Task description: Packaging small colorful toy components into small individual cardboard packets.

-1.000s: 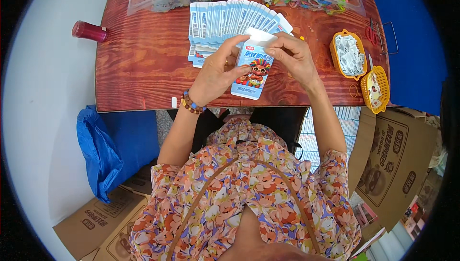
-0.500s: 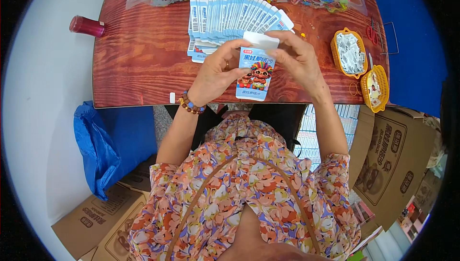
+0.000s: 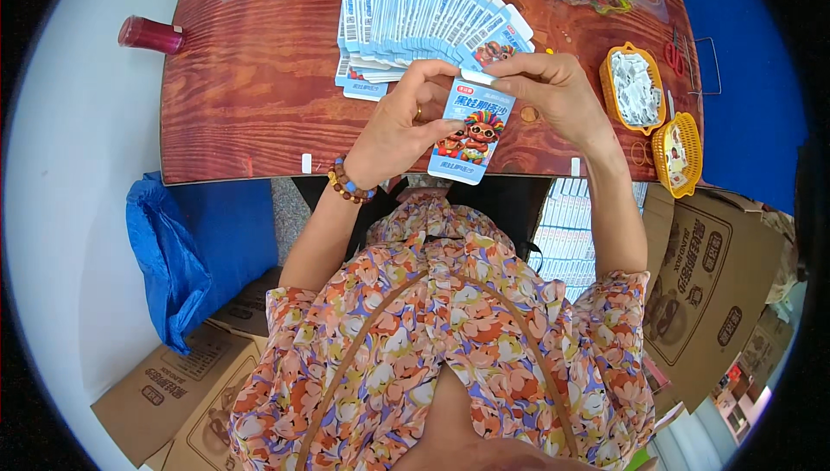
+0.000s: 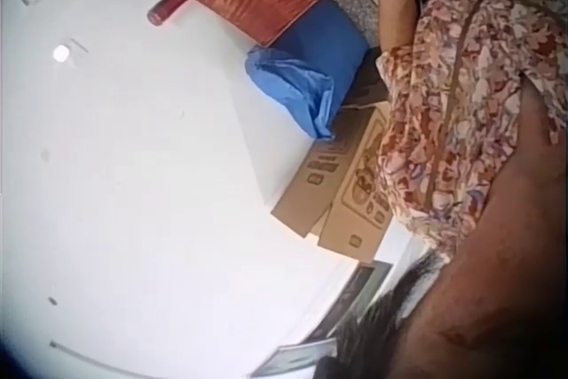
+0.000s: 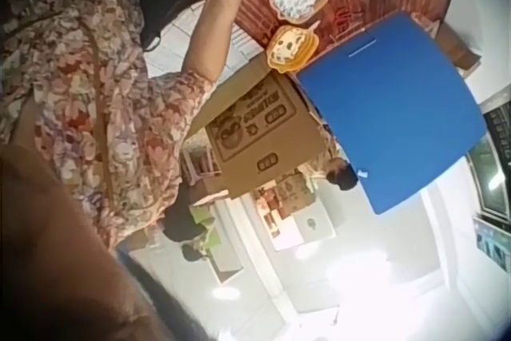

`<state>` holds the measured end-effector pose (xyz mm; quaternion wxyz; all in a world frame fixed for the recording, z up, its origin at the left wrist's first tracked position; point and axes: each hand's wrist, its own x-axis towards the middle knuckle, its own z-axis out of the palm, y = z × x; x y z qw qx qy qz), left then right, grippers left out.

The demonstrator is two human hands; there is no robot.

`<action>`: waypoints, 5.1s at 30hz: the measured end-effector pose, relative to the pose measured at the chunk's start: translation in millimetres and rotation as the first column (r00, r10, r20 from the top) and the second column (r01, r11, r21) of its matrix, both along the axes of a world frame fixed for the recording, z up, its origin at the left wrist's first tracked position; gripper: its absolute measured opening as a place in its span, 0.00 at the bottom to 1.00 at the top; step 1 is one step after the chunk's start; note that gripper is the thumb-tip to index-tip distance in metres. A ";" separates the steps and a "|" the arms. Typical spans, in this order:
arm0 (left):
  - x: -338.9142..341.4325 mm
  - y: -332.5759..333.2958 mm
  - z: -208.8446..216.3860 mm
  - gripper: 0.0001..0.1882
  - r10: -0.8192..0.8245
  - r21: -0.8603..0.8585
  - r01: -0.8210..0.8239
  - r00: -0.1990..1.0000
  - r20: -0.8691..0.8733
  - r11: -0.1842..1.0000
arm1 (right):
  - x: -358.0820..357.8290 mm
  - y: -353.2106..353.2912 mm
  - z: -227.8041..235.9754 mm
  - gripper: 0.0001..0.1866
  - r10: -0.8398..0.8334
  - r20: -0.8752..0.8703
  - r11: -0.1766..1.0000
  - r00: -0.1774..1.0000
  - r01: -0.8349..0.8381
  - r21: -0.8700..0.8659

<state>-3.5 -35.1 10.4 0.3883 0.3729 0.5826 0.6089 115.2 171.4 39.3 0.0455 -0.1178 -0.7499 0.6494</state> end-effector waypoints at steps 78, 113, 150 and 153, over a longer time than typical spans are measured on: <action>-48.6 -53.5 -26.3 0.47 0.503 -0.061 -0.548 0.802 -0.321 0.834 | -280.4 76.6 1.6 0.12 0.233 0.021 0.189 0.972 -0.066 0.980; -29.0 8.6 -16.6 0.51 0.366 0.080 -0.569 0.409 -0.836 0.818 | -91.1 -23.3 46.2 0.09 -0.020 -0.074 0.539 0.997 0.074 0.839; -43.5 49.5 -7.6 0.43 0.339 0.007 -0.466 0.633 -0.696 0.885 | -90.4 25.1 36.0 0.06 0.265 -0.283 0.438 0.922 0.146 0.887; -40.8 52.6 -8.1 0.44 0.348 0.033 -0.457 0.627 -0.697 0.889 | -86.7 22.7 15.5 0.08 0.333 -0.305 0.431 0.892 0.144 0.891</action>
